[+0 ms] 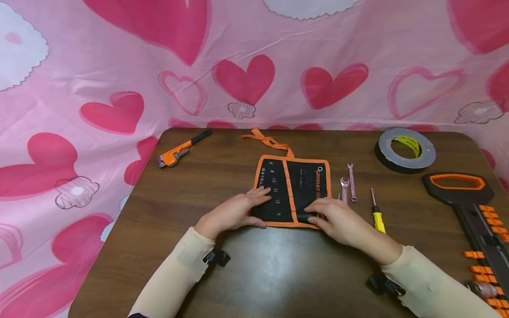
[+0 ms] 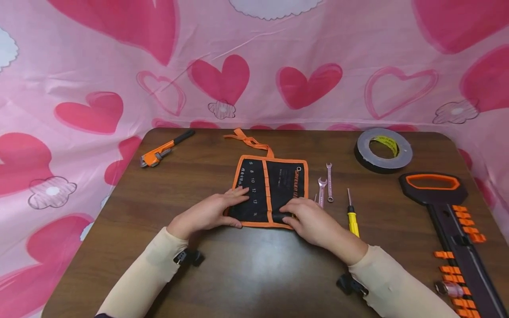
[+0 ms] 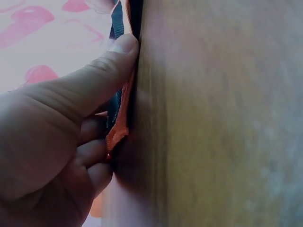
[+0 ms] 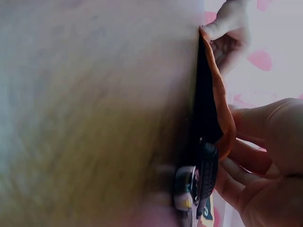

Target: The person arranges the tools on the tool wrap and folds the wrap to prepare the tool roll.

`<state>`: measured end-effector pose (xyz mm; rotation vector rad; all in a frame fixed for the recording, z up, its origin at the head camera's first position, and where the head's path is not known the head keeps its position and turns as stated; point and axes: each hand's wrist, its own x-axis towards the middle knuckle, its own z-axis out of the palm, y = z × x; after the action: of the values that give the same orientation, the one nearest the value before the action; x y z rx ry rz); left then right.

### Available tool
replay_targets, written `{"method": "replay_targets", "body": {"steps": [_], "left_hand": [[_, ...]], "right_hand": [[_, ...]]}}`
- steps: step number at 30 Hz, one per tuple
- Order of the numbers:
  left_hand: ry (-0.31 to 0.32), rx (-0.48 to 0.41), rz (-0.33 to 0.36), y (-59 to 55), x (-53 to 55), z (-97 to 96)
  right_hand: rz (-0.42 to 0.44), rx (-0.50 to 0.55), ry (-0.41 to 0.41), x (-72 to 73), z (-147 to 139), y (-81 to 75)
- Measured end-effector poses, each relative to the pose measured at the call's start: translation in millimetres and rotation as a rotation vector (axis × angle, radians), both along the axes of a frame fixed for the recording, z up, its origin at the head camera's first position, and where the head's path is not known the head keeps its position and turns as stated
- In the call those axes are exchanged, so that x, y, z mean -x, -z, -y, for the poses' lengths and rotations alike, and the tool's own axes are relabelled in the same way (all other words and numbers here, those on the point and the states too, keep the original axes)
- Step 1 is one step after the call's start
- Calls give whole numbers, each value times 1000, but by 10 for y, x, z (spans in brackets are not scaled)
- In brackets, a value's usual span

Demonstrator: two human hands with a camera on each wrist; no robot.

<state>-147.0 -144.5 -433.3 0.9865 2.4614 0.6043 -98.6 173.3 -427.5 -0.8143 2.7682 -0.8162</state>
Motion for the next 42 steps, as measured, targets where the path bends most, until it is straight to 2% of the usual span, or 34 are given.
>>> {"method": "replay_targets", "body": {"steps": [6, 12, 18, 21, 26, 32, 38, 42], "left_hand": [[-44, 14, 24, 1, -37, 34], [-31, 43, 17, -17, -66, 36], [-31, 69, 0, -62, -48, 10], [-35, 93, -9, -77, -37, 7], [-51, 103, -28, -90, -17, 20], [-31, 89, -48, -54, 6, 63], [-25, 79, -35, -38, 25, 76], [-28, 75, -17, -50, 39, 75]], "right_hand": [[-36, -3, 25, 22, 5, 4], [-55, -16, -25, 11, 66, 17], [-39, -12, -13, 17, 46, 1], [-67, 25, 5, 11, -41, -25], [-164, 96, 107, -15, -274, -100], [-240, 75, 213, -102, -514, -99], [-183, 32, 294, -176, -650, -69], [-192, 26, 313, -202, -673, -37]]}}
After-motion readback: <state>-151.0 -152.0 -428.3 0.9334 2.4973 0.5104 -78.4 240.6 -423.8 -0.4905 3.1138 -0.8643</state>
